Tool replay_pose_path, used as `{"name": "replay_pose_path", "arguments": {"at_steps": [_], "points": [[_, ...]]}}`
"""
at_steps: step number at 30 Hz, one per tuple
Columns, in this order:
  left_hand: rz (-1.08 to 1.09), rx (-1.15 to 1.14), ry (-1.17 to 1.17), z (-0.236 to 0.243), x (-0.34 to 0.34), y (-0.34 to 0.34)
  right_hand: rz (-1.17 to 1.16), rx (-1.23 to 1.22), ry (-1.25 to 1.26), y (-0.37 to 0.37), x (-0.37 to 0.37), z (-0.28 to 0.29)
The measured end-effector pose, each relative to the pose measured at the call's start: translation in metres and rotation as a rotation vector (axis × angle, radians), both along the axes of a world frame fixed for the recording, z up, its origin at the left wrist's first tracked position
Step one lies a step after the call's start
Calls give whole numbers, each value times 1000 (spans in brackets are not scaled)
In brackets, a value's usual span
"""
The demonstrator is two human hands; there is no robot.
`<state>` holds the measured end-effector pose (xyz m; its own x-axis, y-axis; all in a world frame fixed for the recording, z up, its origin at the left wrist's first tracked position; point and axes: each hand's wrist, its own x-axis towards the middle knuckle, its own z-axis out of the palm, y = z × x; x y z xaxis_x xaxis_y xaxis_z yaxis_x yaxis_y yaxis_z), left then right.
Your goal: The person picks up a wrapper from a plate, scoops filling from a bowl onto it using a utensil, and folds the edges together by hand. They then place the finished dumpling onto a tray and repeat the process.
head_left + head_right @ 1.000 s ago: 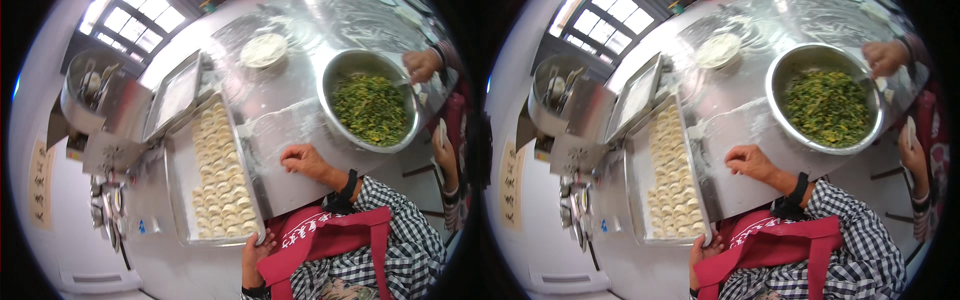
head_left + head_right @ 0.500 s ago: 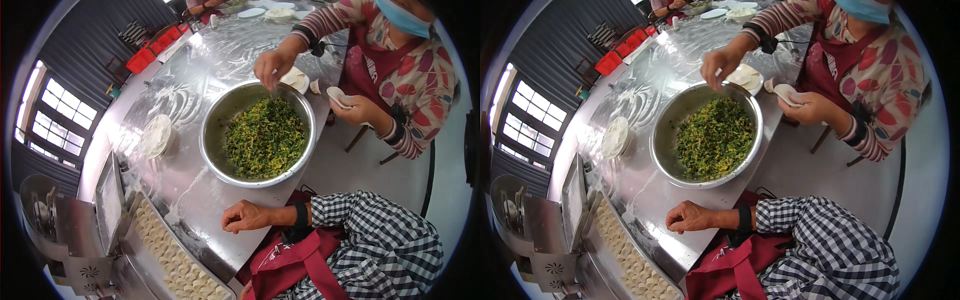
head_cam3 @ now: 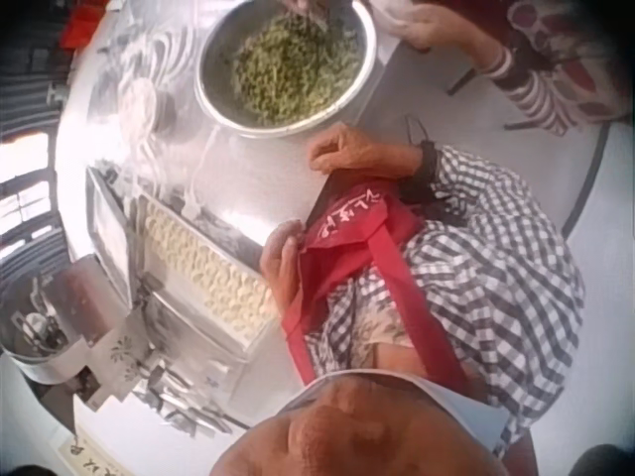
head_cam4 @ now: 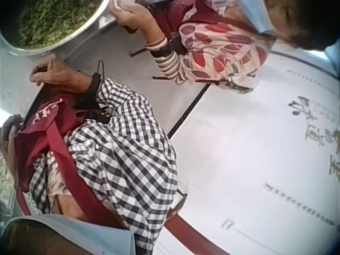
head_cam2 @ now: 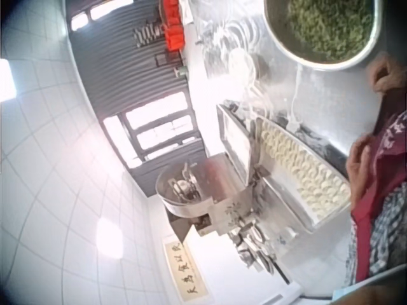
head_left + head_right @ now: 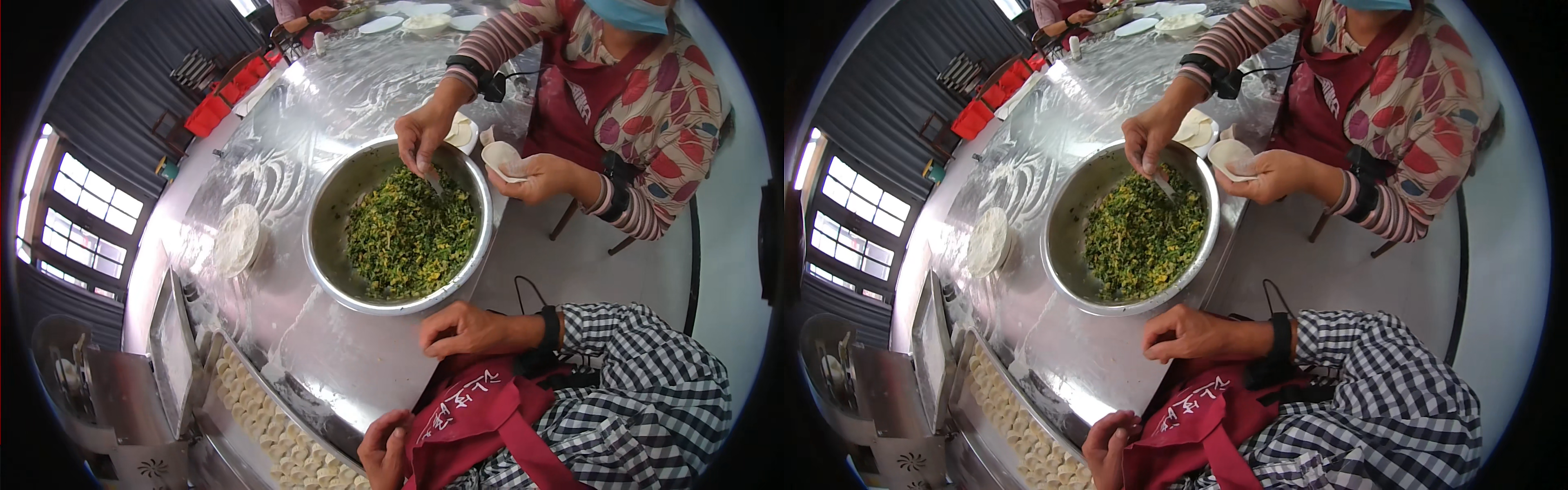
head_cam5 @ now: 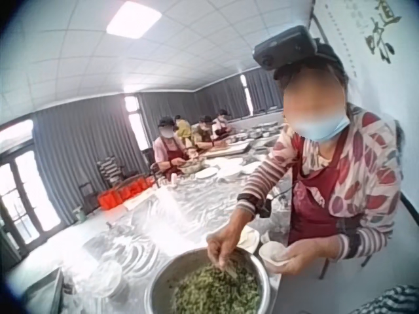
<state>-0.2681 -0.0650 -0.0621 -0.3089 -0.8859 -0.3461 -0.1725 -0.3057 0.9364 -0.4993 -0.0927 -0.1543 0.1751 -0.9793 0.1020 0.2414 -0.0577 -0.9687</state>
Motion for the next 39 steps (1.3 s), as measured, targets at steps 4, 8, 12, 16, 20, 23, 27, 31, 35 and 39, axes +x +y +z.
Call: {"name": "replay_pose_path", "arguments": {"at_steps": [4,8,12,16,20,23,27,31,35,39], "points": [[-144,-7,-63,-3,-10,-12,-39,33,51,12,-19,-6],[-88,84,68,-15,-9,-16,-149,172,69,19,-38,-12],[-70,53,125,-14,-7,-22,-288,237,108,21,-69,-23],[-25,-14,175,-44,-9,-35,-381,263,101,31,-96,-38],[-6,37,242,-49,-14,-43,-513,262,57,31,-103,-38],[-39,67,251,-62,-14,-52,-603,222,65,27,-101,-40],[42,173,272,-77,-10,-62,-688,121,125,16,-100,-40],[64,210,351,-92,-6,-68,-695,115,130,14,-101,-36],[93,241,376,-97,-4,-70,-655,84,131,13,-105,-39],[114,263,384,-99,-5,-71,-714,22,148,7,-119,-37]]}}
